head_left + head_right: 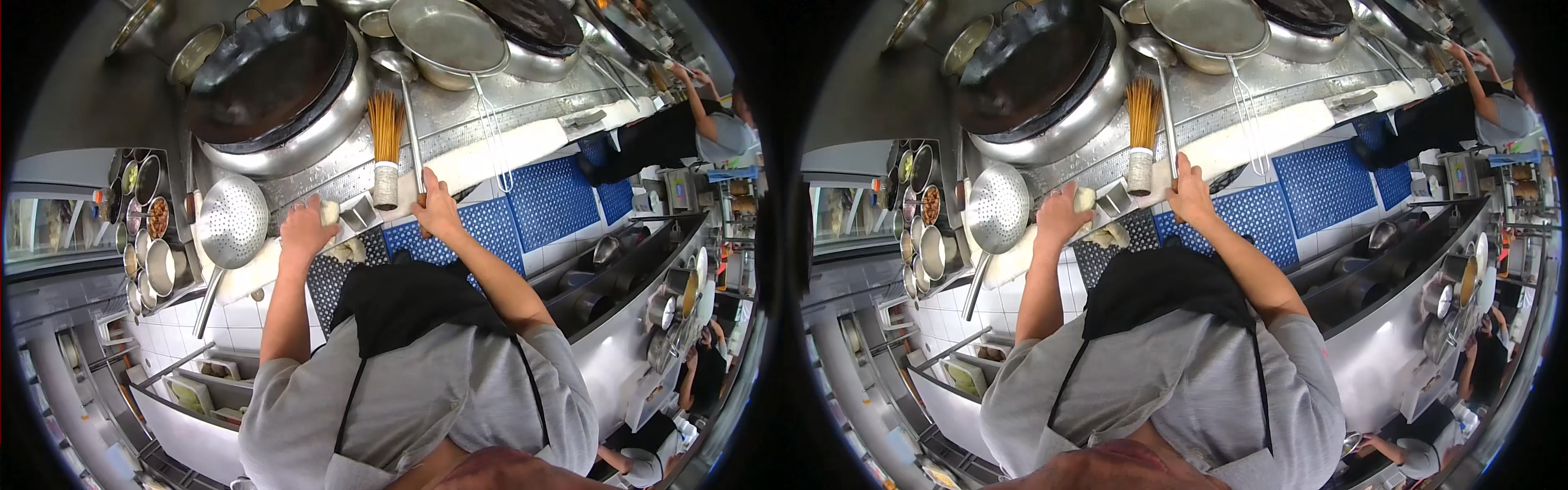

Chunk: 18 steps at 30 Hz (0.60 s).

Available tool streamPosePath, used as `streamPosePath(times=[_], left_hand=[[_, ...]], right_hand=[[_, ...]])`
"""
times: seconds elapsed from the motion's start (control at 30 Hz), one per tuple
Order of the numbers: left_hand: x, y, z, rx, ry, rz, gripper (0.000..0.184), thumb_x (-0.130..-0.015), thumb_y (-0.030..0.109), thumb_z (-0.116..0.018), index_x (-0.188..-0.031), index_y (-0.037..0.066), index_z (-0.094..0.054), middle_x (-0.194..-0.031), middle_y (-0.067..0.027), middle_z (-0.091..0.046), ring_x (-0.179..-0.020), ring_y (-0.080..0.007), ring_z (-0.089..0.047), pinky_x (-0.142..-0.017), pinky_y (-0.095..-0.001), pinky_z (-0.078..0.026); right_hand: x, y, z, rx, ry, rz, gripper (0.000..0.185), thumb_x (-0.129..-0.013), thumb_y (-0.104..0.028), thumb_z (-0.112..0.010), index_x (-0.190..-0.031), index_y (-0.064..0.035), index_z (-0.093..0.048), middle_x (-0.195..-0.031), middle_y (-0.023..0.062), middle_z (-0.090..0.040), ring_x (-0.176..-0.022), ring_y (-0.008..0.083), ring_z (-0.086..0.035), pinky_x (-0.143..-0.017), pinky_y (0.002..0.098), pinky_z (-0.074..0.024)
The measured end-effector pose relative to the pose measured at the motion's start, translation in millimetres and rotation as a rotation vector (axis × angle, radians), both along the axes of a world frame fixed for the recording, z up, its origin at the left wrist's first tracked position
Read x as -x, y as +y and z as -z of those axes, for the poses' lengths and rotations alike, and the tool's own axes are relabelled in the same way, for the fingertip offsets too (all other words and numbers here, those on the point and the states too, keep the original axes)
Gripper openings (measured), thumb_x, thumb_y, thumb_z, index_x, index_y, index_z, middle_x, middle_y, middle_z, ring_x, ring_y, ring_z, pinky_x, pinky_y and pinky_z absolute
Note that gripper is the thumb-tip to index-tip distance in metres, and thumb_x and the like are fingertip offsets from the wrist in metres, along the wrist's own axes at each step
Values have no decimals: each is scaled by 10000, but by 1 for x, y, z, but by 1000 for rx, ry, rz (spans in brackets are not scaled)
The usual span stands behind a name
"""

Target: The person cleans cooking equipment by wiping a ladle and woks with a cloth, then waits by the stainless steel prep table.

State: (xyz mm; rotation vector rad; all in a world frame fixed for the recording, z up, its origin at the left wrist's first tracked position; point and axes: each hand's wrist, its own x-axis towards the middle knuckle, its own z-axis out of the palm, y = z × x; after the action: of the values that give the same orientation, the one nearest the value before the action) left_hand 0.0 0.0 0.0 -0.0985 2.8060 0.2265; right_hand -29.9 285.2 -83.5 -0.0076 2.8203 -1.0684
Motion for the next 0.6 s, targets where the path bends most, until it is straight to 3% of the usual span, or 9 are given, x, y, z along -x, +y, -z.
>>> streamPosePath(times=[0.07,0.17,0.2,0.27,0.37,0.4,0.5,0.53,0.6], left_hand=[[1,2,17,19,103,-13,718,-739,405,-773,-1319,59,-531,-1101,-253,-651,-1035,-442,-650,-891,-521,-534],[-1,-9,24,-53,67,-40,652,-762,306,-740,-1333,65,-536,-1127,-273,-650,-994,-424,-668,-876,-506,-539],[2,-17,21,-165,98,-95,638,-772,272,-723,-1341,57,-532,-1145,-261,-653,-988,-407,-675,-876,-495,-540],[6,-31,17,-399,153,-201,611,-792,203,-689,-1357,42,-523,-1181,-237,-659,-976,-371,-688,-878,-472,-544],[14,-42,20,-1470,-33,-604,635,-811,193,-638,-1396,-2,-485,-1234,-199,-656,-1058,-335,-675,-931,-419,-537],[13,-42,16,-1684,-18,-571,600,-847,203,-635,-1384,-21,-488,-1280,-146,-640,-1116,-304,-656,-956,-420,-537],[16,-29,12,-2166,-50,-572,598,-884,246,-654,-1400,1,-478,-1324,-150,-613,-1167,-305,-631,-986,-427,-529],[16,-22,12,-2296,-64,-585,627,-913,335,-676,-1408,10,-469,-1336,-159,-602,-1175,-328,-617,-998,-452,-523],[20,-10,15,-2391,-181,-515,670,-925,422,-673,-1404,3,-463,-1313,-204,-600,-1142,-374,-626,-965,-483,-536]], right_hand=[[8,6,14,72,27,84,679,-784,-93,-677,-1403,-47,-402,-1055,335,-595,-886,456,-667,-830,482,-541],[-2,14,-22,448,-223,175,457,-838,-84,-619,-1275,0,-515,-725,166,-600,-618,319,-648,-606,425,-553],[-6,5,-44,653,-264,259,312,-904,-97,-579,-1195,14,-565,-606,66,-532,-459,192,-550,-433,357,-480],[-17,2,-59,653,-301,249,280,-931,-102,-564,-1188,11,-562,-622,47,-526,-423,140,-508,-375,322,-422],[-24,12,-53,764,-332,234,216,-963,-122,-565,-1140,2,-566,-623,21,-504,-395,109,-469,-337,296,-383],[-27,14,-55,800,-336,235,182,-966,-113,-569,-1111,-5,-573,-621,17,-502,-392,103,-462,-332,286,-379],[-38,14,-57,803,-312,225,148,-972,-99,-571,-1091,-12,-587,-620,9,-503,-389,89,-456,-325,267,-369],[-40,17,-55,808,-306,222,150,-973,-98,-571,-1094,-11,-588,-622,7,-505,-390,88,-456,-325,266,-370],[-46,18,-60,823,-358,237,194,-974,-96,-573,-1146,-7,-589,-628,0,-512,-392,75,-457,-329,260,-376]])
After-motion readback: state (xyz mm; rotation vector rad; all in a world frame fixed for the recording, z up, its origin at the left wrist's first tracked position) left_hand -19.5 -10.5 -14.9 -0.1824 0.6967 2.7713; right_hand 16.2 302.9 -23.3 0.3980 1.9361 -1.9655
